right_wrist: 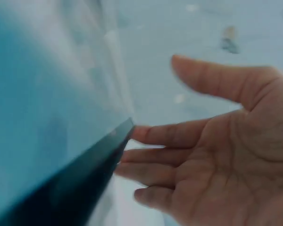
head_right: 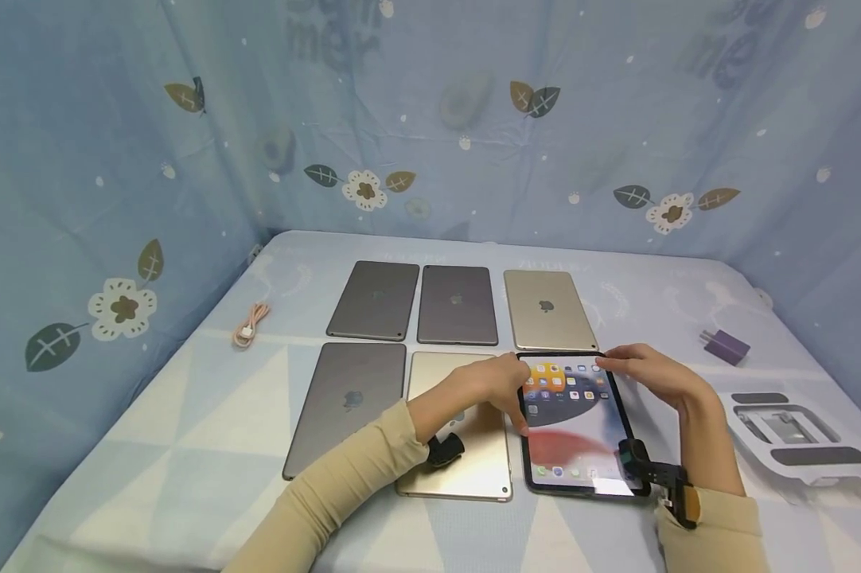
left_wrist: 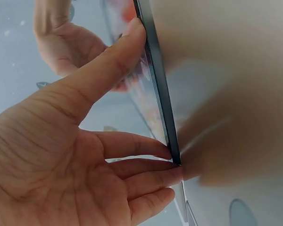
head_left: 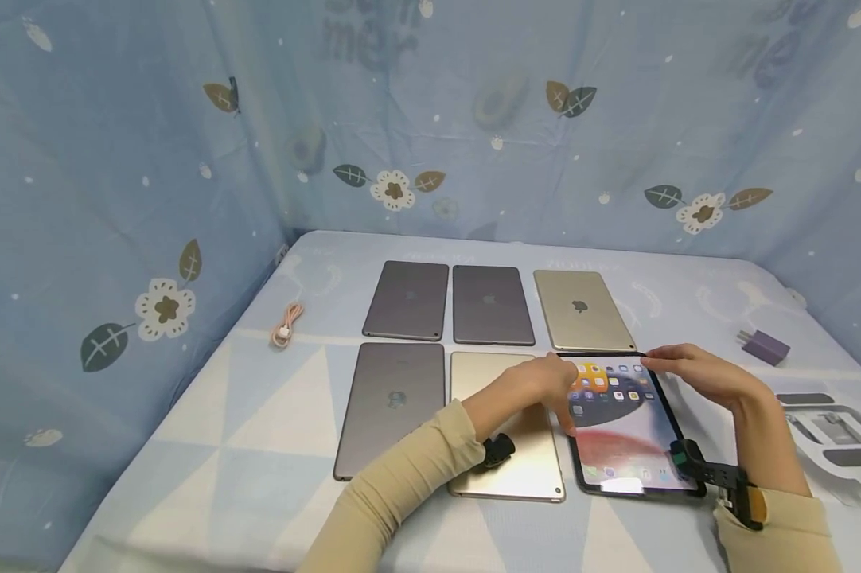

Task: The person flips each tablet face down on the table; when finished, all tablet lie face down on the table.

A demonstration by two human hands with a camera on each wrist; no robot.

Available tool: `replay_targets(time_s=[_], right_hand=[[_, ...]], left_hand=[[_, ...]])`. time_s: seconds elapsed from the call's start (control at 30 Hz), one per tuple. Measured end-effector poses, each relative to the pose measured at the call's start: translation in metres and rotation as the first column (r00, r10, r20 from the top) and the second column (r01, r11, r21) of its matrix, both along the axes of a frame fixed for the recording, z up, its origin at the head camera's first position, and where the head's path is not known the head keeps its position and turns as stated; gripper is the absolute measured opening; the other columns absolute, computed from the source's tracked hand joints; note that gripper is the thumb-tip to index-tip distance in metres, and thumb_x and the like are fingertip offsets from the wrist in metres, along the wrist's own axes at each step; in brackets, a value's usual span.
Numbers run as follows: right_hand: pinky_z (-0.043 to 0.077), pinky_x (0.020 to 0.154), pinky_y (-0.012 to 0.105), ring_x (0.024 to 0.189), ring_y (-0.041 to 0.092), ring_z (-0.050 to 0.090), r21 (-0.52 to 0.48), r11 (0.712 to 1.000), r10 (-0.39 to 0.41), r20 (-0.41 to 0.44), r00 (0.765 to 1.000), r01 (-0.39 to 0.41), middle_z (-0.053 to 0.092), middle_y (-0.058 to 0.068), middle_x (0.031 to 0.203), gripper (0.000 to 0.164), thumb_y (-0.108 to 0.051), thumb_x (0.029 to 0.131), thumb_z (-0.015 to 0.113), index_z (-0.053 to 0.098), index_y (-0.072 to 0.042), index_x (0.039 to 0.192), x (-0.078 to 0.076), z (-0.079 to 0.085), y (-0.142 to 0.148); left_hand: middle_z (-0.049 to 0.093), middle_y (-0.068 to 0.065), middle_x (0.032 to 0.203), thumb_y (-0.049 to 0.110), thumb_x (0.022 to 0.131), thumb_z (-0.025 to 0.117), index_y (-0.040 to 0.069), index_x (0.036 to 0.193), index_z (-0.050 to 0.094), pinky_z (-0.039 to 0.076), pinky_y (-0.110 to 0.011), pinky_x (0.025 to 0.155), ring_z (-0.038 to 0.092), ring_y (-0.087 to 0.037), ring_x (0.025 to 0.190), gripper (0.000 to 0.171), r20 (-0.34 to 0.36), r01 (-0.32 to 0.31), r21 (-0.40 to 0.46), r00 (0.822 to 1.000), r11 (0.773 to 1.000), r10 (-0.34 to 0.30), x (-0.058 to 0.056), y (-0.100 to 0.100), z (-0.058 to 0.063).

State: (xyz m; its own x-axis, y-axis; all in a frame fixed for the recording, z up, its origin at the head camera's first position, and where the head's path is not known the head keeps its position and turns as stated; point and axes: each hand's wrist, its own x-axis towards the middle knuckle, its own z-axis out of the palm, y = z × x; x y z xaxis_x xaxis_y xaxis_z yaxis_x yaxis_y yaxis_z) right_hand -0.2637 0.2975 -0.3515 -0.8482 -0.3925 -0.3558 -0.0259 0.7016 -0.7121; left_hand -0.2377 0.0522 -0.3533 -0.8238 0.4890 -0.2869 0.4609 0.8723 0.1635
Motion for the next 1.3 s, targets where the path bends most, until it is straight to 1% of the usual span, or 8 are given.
replay_targets(time_s=[0.1, 0.23, 0.37, 0.53, 0.7, 1.0, 1.17, 1.3], right_hand=[[0.017, 0.103, 0.075, 0.133, 0.053, 0.025, -0.064, 0.998, 0.023, 0.011, 1.000, -0.022, 0.035, 0.041, 0.139, 0.065, -0.028, 0.102, 0.042, 0.024, 0.023, 0.138, 0.000, 0.004, 0.004], [0.025, 0.106, 0.068, 0.130, 0.045, 0.040, -0.052, 0.996, 0.068, 0.020, 0.998, -0.067, 0.044, 0.037, 0.136, 0.065, -0.028, 0.102, 0.040, 0.023, 0.024, 0.139, -0.003, 0.009, 0.004], [0.036, 0.107, 0.055, 0.120, 0.024, 0.054, -0.039, 0.996, 0.078, 0.026, 0.997, -0.077, 0.048, 0.032, 0.134, 0.065, -0.027, 0.102, 0.040, 0.023, 0.024, 0.138, -0.005, 0.013, 0.004], [0.048, 0.100, 0.034, 0.106, 0.002, 0.056, -0.063, 0.994, 0.086, 0.023, 0.996, -0.085, 0.051, 0.030, 0.132, 0.063, -0.024, 0.102, 0.042, 0.024, 0.025, 0.138, -0.006, 0.017, 0.004], [0.050, 0.091, 0.019, 0.106, 0.003, 0.058, -0.085, 0.992, 0.100, 0.049, 0.994, -0.095, 0.052, 0.031, 0.131, 0.063, -0.021, 0.102, 0.043, 0.021, 0.026, 0.138, -0.006, 0.026, 0.003], [0.049, 0.094, 0.019, 0.106, -0.005, 0.056, -0.045, 0.991, 0.131, 0.081, 0.988, -0.128, 0.046, 0.033, 0.137, 0.064, -0.022, 0.101, 0.044, 0.022, 0.025, 0.139, -0.007, 0.052, 0.004], [0.048, 0.089, 0.013, 0.102, -0.009, 0.057, -0.057, 0.988, 0.143, 0.015, 0.990, -0.141, 0.049, 0.033, 0.135, 0.061, -0.018, 0.101, 0.045, 0.023, 0.025, 0.139, -0.004, 0.056, 0.003], [0.048, 0.086, 0.013, 0.100, -0.008, 0.059, -0.059, 0.984, 0.161, -0.073, 0.984, -0.165, 0.053, 0.033, 0.130, 0.055, -0.012, 0.100, 0.046, 0.027, 0.025, 0.137, -0.002, 0.056, 0.002]], left_hand=[[0.055, 0.007, 0.088, 0.046, 0.064, 0.088, 0.019, 0.093, 0.058, 0.045, -0.023, 0.062, 0.051, -0.007, 0.079, 0.050, -0.003, 0.000, 0.009, 1.000, 1.000, 0.000, 0.000, -0.001, 0.001], [0.055, 0.007, 0.088, 0.047, 0.064, 0.087, 0.019, 0.093, 0.058, 0.044, -0.022, 0.063, 0.050, -0.006, 0.079, 0.050, -0.004, 0.011, 0.004, 1.000, 1.000, -0.011, 0.000, -0.001, 0.001], [0.054, 0.007, 0.086, 0.047, 0.065, 0.087, 0.018, 0.088, 0.056, 0.044, -0.022, 0.062, 0.049, -0.007, 0.079, 0.049, 0.006, 0.007, 0.007, 1.000, 1.000, -0.007, 0.000, -0.002, 0.000], [0.053, 0.007, 0.085, 0.047, 0.065, 0.087, 0.018, 0.088, 0.056, 0.043, -0.022, 0.063, 0.048, -0.006, 0.078, 0.048, 0.003, 0.021, 0.014, 1.000, 1.000, -0.021, -0.001, -0.002, 0.000], [0.053, 0.008, 0.083, 0.047, 0.065, 0.086, 0.018, 0.087, 0.055, 0.043, -0.021, 0.062, 0.049, -0.006, 0.077, 0.048, -0.001, 0.033, 0.017, 0.999, 0.999, -0.033, -0.002, -0.002, -0.002], [0.057, 0.008, 0.091, 0.047, 0.066, 0.086, 0.018, 0.097, 0.058, 0.044, -0.021, 0.067, 0.051, -0.007, 0.082, 0.051, 0.023, 0.045, 0.040, 0.999, 0.998, -0.046, -0.004, -0.004, 0.000], [0.059, 0.009, 0.097, 0.048, 0.066, 0.085, 0.018, 0.105, 0.060, 0.045, -0.021, 0.074, 0.052, -0.006, 0.087, 0.055, 0.004, 0.060, 0.051, 0.998, 0.997, -0.060, -0.004, -0.001, 0.000], [0.060, 0.008, 0.101, 0.050, 0.066, 0.084, 0.017, 0.113, 0.062, 0.044, -0.018, 0.074, 0.051, -0.006, 0.090, 0.062, -0.020, 0.078, 0.134, 0.997, 0.988, -0.076, -0.002, 0.005, -0.001]])
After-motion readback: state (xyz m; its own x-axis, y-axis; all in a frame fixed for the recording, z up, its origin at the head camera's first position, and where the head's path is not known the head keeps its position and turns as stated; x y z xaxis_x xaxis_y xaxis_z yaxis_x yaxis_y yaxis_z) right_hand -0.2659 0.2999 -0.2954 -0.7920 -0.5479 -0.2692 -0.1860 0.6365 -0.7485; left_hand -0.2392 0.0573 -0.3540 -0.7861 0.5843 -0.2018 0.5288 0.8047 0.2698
